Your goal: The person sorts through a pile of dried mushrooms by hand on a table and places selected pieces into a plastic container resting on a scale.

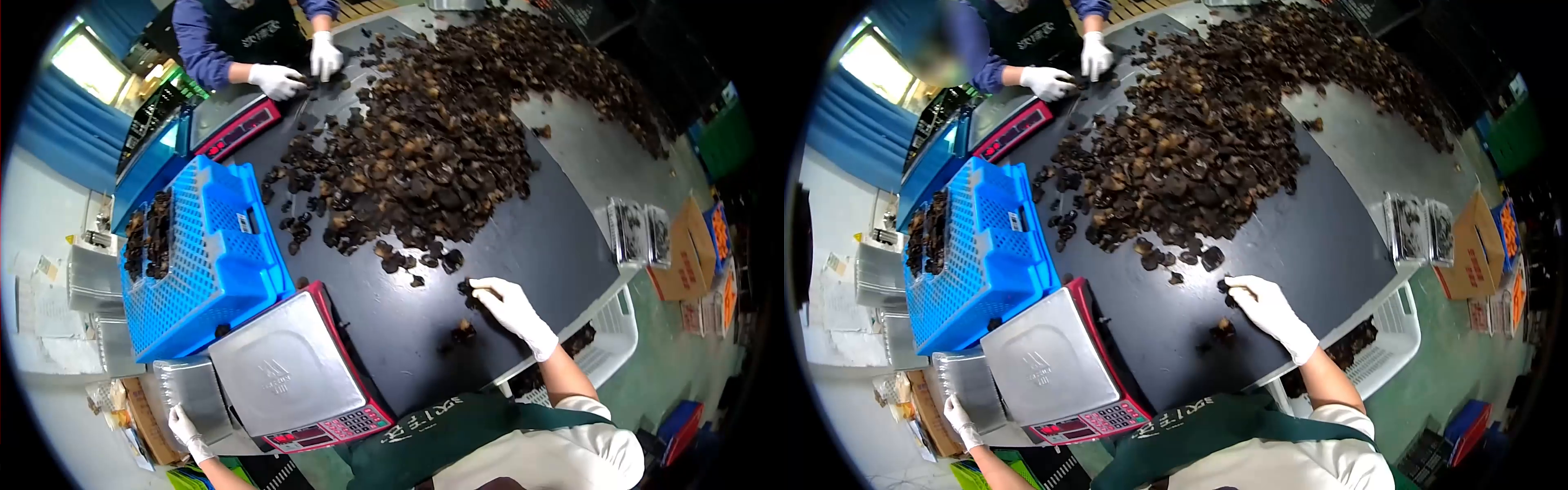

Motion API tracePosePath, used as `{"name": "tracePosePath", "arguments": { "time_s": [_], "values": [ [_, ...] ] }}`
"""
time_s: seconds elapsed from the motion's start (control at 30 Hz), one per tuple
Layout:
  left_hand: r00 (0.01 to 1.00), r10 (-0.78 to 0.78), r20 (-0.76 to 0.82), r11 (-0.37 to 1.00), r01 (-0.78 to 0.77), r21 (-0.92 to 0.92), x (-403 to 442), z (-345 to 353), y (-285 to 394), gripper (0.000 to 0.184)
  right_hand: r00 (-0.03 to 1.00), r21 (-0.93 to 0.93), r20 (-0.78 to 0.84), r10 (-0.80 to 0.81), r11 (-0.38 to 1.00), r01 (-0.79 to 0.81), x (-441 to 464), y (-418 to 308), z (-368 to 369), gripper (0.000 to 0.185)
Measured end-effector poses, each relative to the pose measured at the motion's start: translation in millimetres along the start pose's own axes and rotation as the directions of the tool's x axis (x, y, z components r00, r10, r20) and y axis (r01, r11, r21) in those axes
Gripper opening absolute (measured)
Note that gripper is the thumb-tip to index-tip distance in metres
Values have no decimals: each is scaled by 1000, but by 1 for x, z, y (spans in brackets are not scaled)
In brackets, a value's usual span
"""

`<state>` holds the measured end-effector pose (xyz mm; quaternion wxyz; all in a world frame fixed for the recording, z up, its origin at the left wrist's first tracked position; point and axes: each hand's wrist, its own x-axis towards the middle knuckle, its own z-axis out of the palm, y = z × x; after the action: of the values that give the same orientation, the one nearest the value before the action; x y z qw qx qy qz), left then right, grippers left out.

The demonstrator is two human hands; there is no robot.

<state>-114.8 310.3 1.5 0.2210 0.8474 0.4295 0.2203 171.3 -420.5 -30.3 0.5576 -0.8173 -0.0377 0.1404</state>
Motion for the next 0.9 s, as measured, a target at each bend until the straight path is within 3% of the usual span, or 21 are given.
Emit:
{"name": "tracePosePath", "arguments": {
  "time_s": [0.07, 0.17, 0.2, 0.23, 0.27, 0.33, 0.37, 0.43, 0.47, 0.5, 0.53, 0.57, 0.6, 0.67, 0.73, 0.77, 0.8, 0.87, 0.9],
  "values": [
    [991, -88, 103, 996, 89, -5, 17, -7, -10, 27, 1000, -115, 11, -23, 993, 24, -4, 4, 5, 24],
    [982, -142, 126, 989, 146, -29, 27, 0, -26, 28, 992, -230, -39, -121, 967, 109, -9, 12, 9, 22],
    [985, -31, -168, 995, 46, 87, 27, 7, -31, 29, 988, -273, -47, -147, 953, 129, -11, 11, 7, 20],
    [894, 118, -432, 974, -21, 224, 30, 11, -31, 30, 983, -316, -56, -173, 937, 147, -14, 11, 6, 18],
    [809, 61, -585, 989, 30, 145, 15, 14, 12, 29, 984, -313, -67, -167, 940, 138, -16, 15, 7, 18],
    [749, 239, -618, 949, -47, 311, -6, 16, 74, 31, 944, -333, -61, -326, 898, 288, -23, 23, 11, 16],
    [733, 296, -613, 947, -140, 290, -22, 23, 103, 25, 939, -317, -26, -343, 894, 318, -26, 23, 15, 16],
    [757, 506, -413, 860, -403, 315, -80, 39, 171, 23, 912, -387, 109, -394, 829, 404, -30, 29, 26, 28],
    [706, 607, -365, 793, -515, 325, -103, 51, 185, 19, 894, -421, 164, -417, 790, 445, -32, 27, 33, 33],
    [675, 697, -242, 717, -659, 226, -128, 61, 189, 18, 887, -504, 235, -397, 730, 461, -36, 25, 40, 39],
    [676, 728, -116, 685, -716, 130, -157, 70, 203, 5, 862, -562, 232, -451, 661, 497, -36, 33, 47, 36],
    [473, 881, -32, 473, -871, 136, -169, 79, 199, 5, 866, -509, 227, -447, 703, 496, -36, 39, 48, 31],
    [572, 811, 125, 552, -818, 161, -194, 80, 211, 9, 868, -453, 223, -444, 741, 495, -35, 43, 46, 27],
    [694, 656, 296, 702, -705, 96, -215, 85, 199, 12, 881, -318, 259, -395, 827, 464, -33, 49, 24, 16],
    [721, 606, 336, 745, -662, 79, -219, 78, 208, 14, 900, -438, 417, -131, 838, 325, -44, 39, -15, 16],
    [746, 554, 370, 787, -614, 58, -221, 75, 215, 16, 832, -566, 543, 111, 780, 266, -48, 22, -39, 18],
    [782, 558, 278, 808, -589, 34, -226, 75, 223, 18, 730, -641, 610, 307, 733, 227, -52, 12, -61, 18],
    [840, 536, 86, 844, -534, -52, -238, 83, 264, 22, 844, -676, 514, 156, 679, 286, -55, 19, -87, 19],
    [851, 515, 105, 856, -505, -108, -243, 93, 280, 24, 919, -683, 394, 12, 673, 284, -48, 22, -81, 18]
  ]
}}
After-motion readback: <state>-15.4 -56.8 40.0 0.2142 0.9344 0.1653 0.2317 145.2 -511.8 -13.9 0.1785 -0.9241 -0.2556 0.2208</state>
